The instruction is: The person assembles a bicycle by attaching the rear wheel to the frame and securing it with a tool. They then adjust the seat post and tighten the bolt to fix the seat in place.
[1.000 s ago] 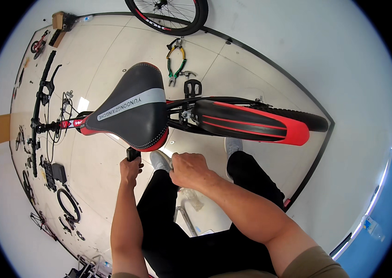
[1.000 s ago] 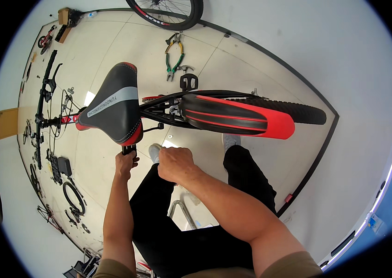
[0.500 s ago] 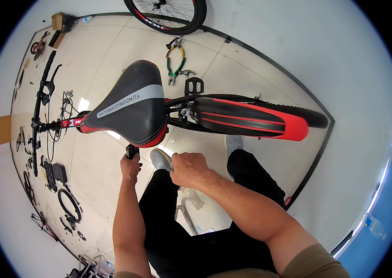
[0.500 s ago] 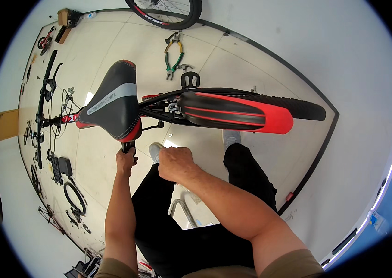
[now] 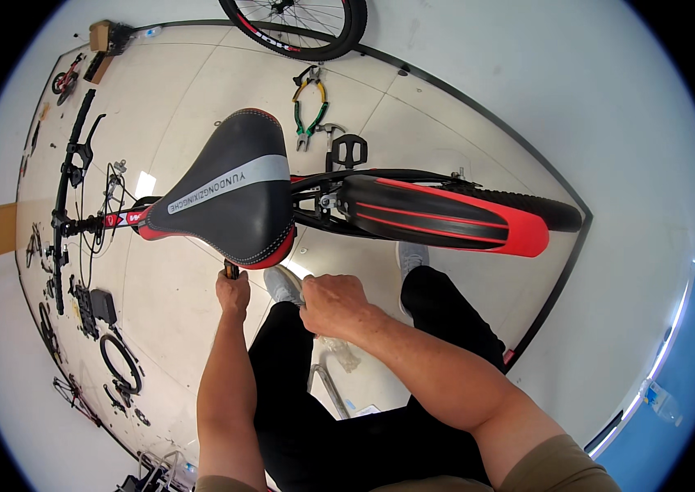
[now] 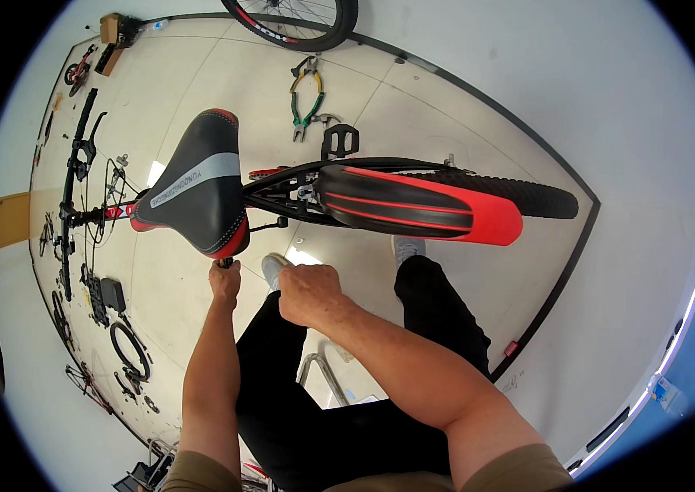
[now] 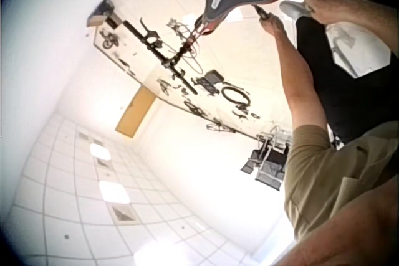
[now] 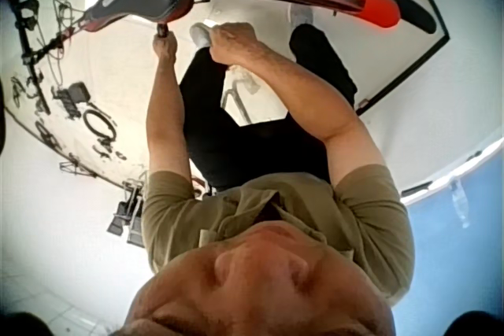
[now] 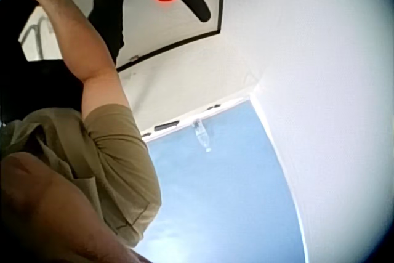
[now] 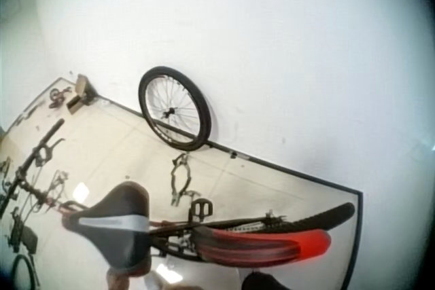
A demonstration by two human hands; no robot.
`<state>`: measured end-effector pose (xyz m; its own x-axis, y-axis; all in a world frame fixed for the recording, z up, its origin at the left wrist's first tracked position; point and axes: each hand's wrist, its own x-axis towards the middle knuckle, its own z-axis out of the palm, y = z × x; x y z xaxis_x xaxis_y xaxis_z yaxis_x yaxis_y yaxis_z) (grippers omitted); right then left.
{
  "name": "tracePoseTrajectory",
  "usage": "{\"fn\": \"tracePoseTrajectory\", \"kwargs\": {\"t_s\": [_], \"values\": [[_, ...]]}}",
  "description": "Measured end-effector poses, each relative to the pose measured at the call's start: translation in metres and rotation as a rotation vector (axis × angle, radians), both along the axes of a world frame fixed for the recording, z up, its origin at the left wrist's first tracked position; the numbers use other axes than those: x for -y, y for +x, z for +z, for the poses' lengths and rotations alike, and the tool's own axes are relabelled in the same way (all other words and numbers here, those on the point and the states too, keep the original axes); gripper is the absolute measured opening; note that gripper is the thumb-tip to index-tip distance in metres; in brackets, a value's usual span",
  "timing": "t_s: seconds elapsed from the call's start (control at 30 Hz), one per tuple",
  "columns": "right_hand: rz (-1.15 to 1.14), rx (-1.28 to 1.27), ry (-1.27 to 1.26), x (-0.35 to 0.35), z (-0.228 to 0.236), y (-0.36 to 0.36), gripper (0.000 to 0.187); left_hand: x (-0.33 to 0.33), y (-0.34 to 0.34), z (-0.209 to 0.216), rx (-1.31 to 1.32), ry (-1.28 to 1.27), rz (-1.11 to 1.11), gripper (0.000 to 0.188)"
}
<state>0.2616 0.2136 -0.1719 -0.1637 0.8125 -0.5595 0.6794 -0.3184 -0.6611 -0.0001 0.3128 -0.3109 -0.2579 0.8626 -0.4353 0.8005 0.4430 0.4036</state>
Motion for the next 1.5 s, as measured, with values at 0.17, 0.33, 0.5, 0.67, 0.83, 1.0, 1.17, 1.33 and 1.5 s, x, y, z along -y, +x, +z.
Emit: {"fn": "tracePoseTrajectory", "kwargs": {"t_s": [0.17, 0.33, 0.5, 0.67, 0.83, 1.0, 1.17, 1.33, 1.5], "values": [[-0.017, 0.036, 0.042, 0.000, 0.003, -0.005, 0.022, 0.003, 0.000, 0.020, 0.094, -0.054, -0.012, 0.067], [0.008, 0.034, 0.030, -0.001, 0.003, -0.005, 0.023, 0.012, 0.003, 0.020, -0.010, 0.043, -0.176, 0.092], [0.023, 0.006, -0.017, 0.000, 0.001, -0.002, 0.025, 0.024, 0.022, 0.025, -0.002, 0.162, -0.401, 0.099], [0.007, 0.013, 0.024, 0.000, 0.003, -0.004, 0.022, 0.016, 0.030, 0.025, -0.159, -0.026, -0.355, 0.111], [-0.003, 0.027, 0.048, 0.001, 0.000, -0.009, 0.022, 0.020, 0.042, 0.027, -0.290, -0.076, -0.326, 0.117], [-0.006, 0.037, 0.044, 0.001, 0.002, -0.006, 0.021, 0.013, 0.023, 0.021, -0.024, 0.035, -0.283, 0.095], [0.036, -0.008, 0.031, -0.001, 0.000, -0.008, 0.024, -0.002, -0.011, 0.006, 0.191, 0.031, -0.036, 0.069], [-0.008, -0.013, 0.038, 0.002, -0.002, -0.003, 0.019, 0.011, 0.021, 0.035, 0.279, 0.020, -0.149, 0.068], [0.011, 0.001, 0.055, 0.000, 0.005, -0.004, 0.014, 0.014, 0.023, 0.051, 0.313, -0.013, -0.039, 0.075]]}}
